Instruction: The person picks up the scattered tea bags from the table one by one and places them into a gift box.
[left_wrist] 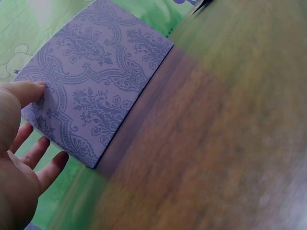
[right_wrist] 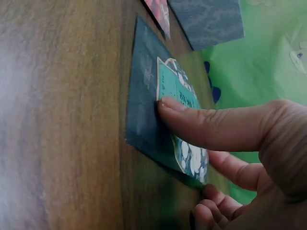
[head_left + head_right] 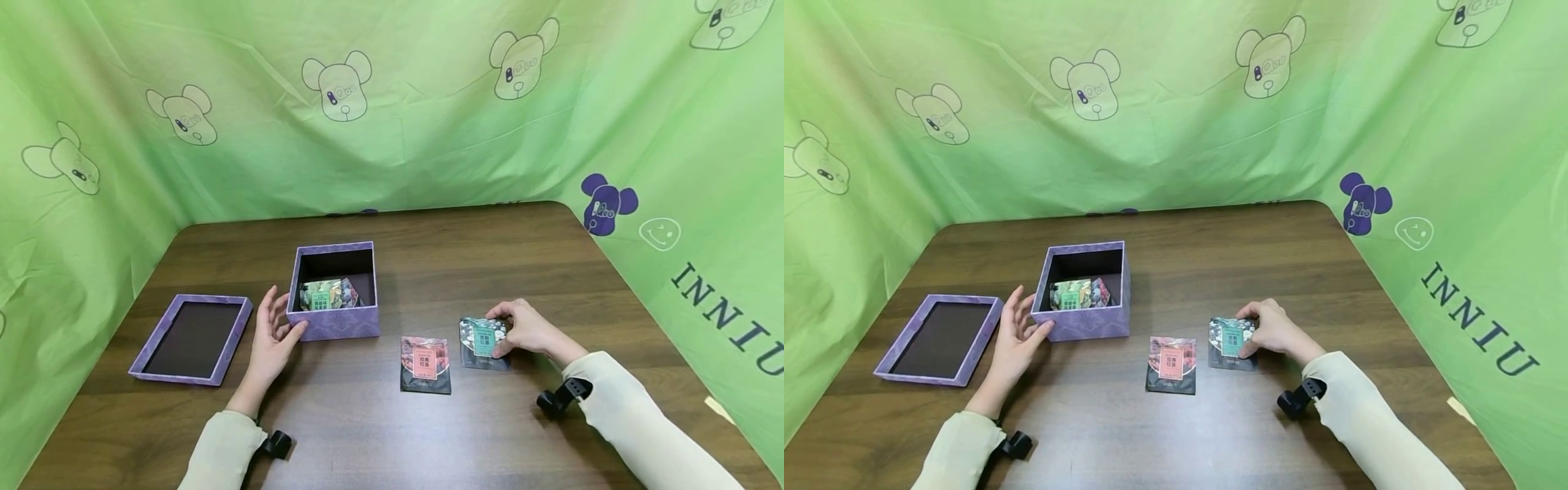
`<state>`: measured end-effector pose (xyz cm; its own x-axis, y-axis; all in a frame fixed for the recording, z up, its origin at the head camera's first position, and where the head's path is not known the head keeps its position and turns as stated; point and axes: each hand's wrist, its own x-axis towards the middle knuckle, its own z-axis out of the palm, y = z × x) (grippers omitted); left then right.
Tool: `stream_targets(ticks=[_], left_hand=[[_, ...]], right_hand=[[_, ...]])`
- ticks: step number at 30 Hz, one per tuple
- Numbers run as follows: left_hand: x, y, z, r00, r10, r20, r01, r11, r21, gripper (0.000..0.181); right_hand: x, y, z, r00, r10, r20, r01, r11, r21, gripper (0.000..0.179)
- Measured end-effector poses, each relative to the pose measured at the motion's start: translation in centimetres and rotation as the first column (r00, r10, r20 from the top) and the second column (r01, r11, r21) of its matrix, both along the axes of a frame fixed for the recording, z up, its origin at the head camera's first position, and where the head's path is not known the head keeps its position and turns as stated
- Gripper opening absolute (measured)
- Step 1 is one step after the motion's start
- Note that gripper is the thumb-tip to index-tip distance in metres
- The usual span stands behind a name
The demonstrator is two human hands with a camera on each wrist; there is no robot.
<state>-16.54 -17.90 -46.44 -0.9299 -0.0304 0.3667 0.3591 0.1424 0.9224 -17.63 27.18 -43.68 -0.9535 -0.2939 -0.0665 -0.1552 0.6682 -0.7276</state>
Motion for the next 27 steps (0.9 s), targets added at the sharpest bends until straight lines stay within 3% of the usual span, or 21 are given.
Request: stream_targets(ticks=[10,18,27], left_hand=[[-0.1,0.0,0.1,1.000,-0.008,-0.002,0.008,1.000,0.002,0.078],[-0.1,0.0,-0.1,1.000,-0.009,-0.008,0.009,1.000,0.004,0.079],[0.0,0.0,-0.1,1.000,-0.008,-0.007,0.008,1.000,-0.004,0.079]], right_hand=[[-0.4,1.2,0.5,0.988,-0.011,0.155,0.052,0.964,-0.260,0.059],[-0.7,1.8,1.3,0.941,-0.028,0.338,0.165,0.908,-0.385,0.048],[-1.0,1.9,2.0,0.931,0.013,0.364,0.146,0.902,-0.407,0.050]])
